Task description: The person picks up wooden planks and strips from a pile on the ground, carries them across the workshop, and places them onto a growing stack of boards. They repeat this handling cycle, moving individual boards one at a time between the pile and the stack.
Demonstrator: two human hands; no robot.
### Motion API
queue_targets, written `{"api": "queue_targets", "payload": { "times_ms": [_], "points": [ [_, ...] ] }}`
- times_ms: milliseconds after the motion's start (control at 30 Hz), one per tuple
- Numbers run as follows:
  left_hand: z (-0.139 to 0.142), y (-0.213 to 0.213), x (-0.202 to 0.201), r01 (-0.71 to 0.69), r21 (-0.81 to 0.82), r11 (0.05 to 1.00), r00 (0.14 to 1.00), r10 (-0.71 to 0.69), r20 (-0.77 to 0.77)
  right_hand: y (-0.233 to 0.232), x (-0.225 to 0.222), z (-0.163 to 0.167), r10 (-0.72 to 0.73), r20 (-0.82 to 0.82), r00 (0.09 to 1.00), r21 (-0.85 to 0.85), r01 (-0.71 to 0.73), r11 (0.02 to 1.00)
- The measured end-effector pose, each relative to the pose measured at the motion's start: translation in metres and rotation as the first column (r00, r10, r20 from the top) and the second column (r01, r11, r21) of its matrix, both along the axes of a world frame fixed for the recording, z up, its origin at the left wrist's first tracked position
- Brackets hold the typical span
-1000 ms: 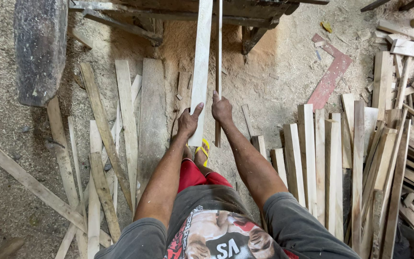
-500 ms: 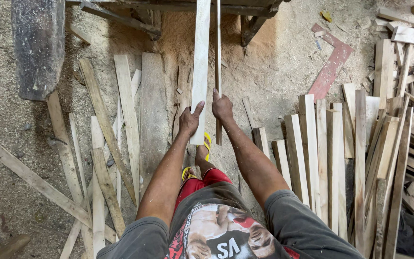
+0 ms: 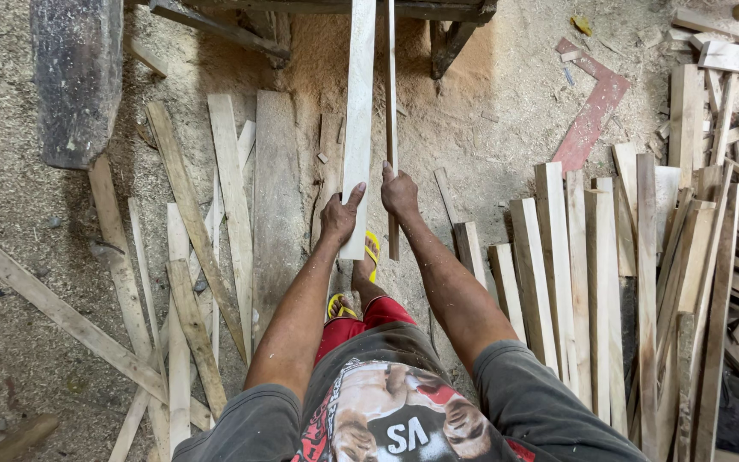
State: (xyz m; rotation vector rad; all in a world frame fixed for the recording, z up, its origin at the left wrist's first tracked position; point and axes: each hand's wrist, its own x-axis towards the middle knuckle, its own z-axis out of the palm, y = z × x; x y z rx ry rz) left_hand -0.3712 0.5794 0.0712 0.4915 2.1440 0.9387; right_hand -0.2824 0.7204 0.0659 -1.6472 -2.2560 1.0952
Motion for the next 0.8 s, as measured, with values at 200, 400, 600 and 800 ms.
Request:
{"api": "queue_targets", "payload": {
  "times_ms": [200,400,600,800],
  "points": [
    [-0.003,-0.011,0.007,-0.006,-0.024,1.000,1.000,0.006,0.029,-0.009,0.008,0.000,0.015,0.021,1.000,0.025,-0.016,1.000],
    [-0.008,-0.021,0.013,-0.010,-0.018,1.000,1.000,0.010,-0.016,-0.020,0.014,0.000,0.006,-0.006,1.000,0.057,-0.006,0.998],
    [-0.008,-0.032,0.018,-0.009,-0.035,0.999,1.000,0.010,0.023,-0.030,0.021,-0.001,-0.005,0.023,1.000,0.026,0.004,1.000],
    [-0.010,-0.042,0.025,-0.006,-0.025,1.000,1.000,0.006,-0.002,-0.040,0.029,0.000,-0.014,0.025,1.000,0.007,0.014,1.000]
  ]
}}
